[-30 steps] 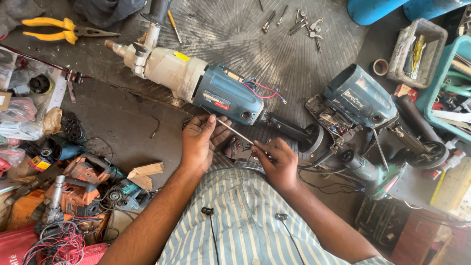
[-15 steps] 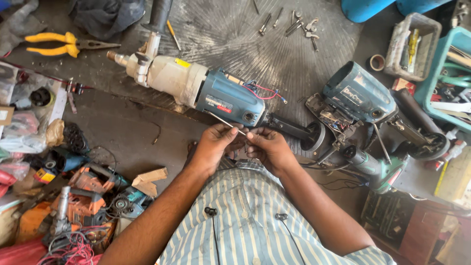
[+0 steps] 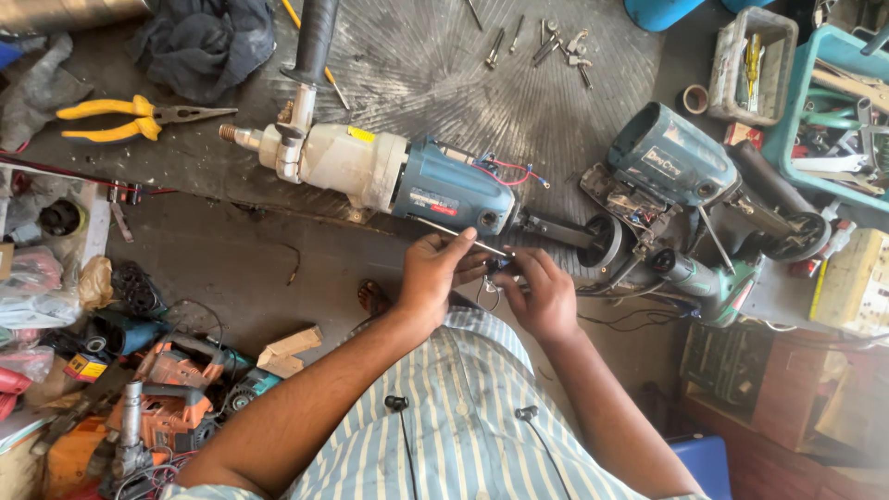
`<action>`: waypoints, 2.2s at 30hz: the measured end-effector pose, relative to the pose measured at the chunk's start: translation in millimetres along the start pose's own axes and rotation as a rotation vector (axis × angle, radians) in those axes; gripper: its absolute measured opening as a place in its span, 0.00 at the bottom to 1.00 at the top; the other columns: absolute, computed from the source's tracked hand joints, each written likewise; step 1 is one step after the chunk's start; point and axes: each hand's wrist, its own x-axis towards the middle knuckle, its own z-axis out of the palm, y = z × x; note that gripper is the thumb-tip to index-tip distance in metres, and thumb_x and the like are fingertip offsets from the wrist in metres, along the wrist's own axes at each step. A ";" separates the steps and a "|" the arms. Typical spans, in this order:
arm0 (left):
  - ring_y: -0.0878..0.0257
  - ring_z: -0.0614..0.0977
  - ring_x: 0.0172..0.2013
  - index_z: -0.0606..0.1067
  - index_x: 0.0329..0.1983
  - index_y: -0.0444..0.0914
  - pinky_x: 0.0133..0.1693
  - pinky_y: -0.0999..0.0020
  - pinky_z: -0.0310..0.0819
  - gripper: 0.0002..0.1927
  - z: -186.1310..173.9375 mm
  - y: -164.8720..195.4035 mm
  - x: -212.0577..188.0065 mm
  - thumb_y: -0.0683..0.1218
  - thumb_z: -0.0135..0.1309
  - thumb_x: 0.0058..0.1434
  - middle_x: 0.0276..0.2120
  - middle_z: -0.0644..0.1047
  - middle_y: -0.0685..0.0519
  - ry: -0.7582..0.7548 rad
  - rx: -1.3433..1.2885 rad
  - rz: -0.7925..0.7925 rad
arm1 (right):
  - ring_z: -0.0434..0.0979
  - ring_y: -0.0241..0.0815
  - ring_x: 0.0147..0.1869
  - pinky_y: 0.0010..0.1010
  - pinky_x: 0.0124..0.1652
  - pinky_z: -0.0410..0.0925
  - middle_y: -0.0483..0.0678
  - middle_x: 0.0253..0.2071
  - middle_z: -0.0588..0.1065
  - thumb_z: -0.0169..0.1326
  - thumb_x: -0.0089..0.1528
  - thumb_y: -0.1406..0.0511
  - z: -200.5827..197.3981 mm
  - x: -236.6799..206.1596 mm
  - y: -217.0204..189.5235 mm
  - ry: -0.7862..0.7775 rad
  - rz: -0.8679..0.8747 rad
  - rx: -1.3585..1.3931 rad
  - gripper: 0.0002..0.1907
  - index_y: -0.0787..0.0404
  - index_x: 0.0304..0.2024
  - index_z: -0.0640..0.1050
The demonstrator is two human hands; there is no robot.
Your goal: The person repairs an electric power tool on a cluttered workbench. They pull the motor housing off the tool body, handle the armature and housing, fit the housing back onto the tool, and use a hex key to tighten screws on the casing.
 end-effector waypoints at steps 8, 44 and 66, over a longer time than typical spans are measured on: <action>0.56 0.85 0.45 0.73 0.44 0.33 0.49 0.61 0.84 0.10 -2.2 -1.5 -8.8 0.44 0.56 0.66 0.44 0.82 0.44 -0.135 -0.082 0.005 | 0.75 0.42 0.22 0.34 0.25 0.69 0.49 0.24 0.74 0.51 0.69 0.59 26.1 7.4 8.9 0.033 1.083 1.229 0.16 0.65 0.32 0.75; 0.58 0.86 0.40 0.76 0.50 0.31 0.42 0.65 0.85 0.14 5.5 -32.4 -10.3 0.46 0.56 0.67 0.44 0.83 0.46 -0.010 -0.103 0.205 | 0.72 0.50 0.57 0.43 0.50 0.66 0.46 0.53 0.74 0.61 0.58 0.64 -34.7 60.3 -8.1 -0.098 -0.363 -0.477 0.09 0.51 0.42 0.84; 0.62 0.84 0.30 0.75 0.41 0.33 0.30 0.68 0.82 0.16 0.2 -30.3 -2.2 0.50 0.64 0.61 0.31 0.80 0.50 0.136 0.024 0.165 | 0.82 0.49 0.40 0.34 0.35 0.74 0.55 0.44 0.78 0.69 0.54 0.64 -18.2 -6.7 35.4 0.064 -0.256 -0.075 0.19 0.65 0.44 0.81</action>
